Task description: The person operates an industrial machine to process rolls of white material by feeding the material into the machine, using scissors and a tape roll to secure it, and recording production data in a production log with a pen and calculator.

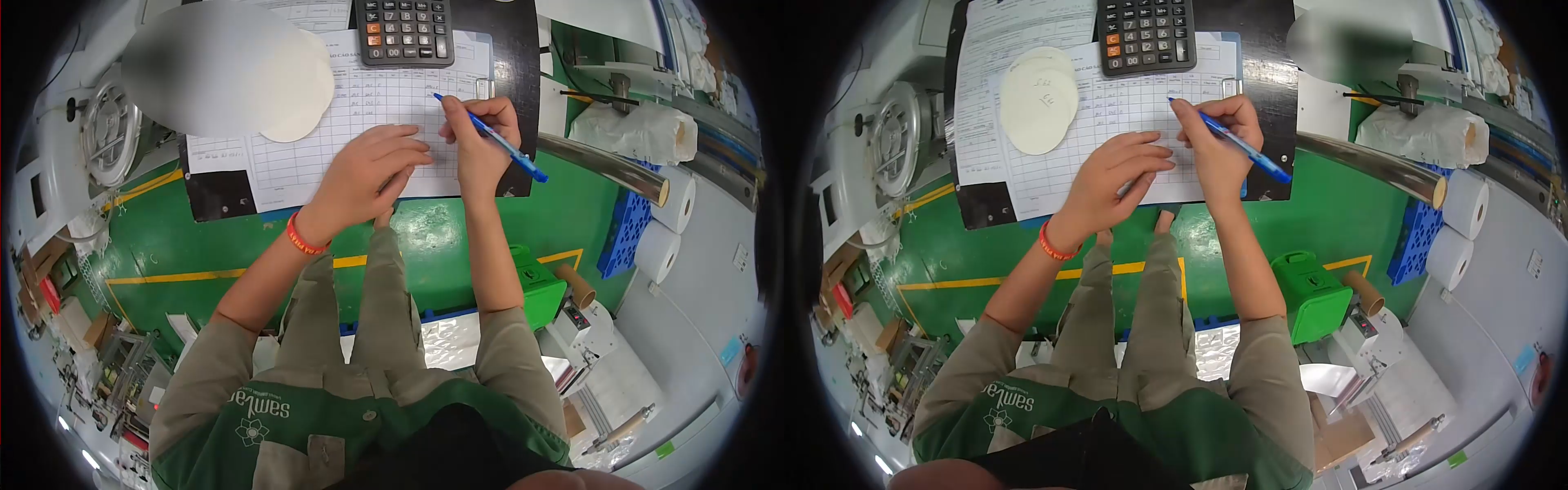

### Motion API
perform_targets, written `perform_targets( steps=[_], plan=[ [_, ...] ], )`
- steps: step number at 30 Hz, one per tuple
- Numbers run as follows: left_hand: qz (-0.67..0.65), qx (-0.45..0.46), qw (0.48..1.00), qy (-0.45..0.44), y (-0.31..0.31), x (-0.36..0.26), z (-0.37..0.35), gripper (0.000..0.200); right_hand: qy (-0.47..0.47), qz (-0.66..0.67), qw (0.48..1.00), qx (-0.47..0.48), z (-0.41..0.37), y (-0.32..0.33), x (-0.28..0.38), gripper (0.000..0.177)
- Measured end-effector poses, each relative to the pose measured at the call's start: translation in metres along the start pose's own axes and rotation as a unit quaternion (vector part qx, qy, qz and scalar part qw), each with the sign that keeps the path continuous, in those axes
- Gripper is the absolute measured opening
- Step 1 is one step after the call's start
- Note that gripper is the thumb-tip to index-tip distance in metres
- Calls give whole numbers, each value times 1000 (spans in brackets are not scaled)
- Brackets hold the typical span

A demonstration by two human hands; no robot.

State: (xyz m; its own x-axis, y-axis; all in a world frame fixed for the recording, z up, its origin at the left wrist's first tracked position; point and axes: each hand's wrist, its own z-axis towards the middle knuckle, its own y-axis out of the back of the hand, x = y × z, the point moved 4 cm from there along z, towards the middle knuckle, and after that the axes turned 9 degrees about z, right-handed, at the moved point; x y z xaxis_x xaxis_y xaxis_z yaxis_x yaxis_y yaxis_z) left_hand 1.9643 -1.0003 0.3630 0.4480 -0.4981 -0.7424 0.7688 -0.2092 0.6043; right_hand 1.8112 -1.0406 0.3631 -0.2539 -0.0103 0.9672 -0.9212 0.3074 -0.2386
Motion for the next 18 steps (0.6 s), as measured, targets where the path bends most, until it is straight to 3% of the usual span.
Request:
perform_targets(
  steps=[2, 4, 5, 8, 18],
  plan=[
    [-2, 8, 1000, -7, -2, -1, 2, 26, 8, -24, 999, -21, -1, 1, -5, 27],
    [61, 17, 998, 6, 0, -5, 3, 22, 78, -125, 989, -12, -4, 4, -12, 28],
    [94, 32, 995, 21, 2, -9, 4, 19, 155, -193, 969, 0, -5, 1, -8, 31],
    [98, 36, 994, 28, -3, -5, 3, 17, 190, -232, 954, 25, -5, -2, -8, 30],
    [114, 28, 993, 22, -5, -3, 4, 12, 190, -235, 952, 41, -2, -3, -7, 29]
  ],
)
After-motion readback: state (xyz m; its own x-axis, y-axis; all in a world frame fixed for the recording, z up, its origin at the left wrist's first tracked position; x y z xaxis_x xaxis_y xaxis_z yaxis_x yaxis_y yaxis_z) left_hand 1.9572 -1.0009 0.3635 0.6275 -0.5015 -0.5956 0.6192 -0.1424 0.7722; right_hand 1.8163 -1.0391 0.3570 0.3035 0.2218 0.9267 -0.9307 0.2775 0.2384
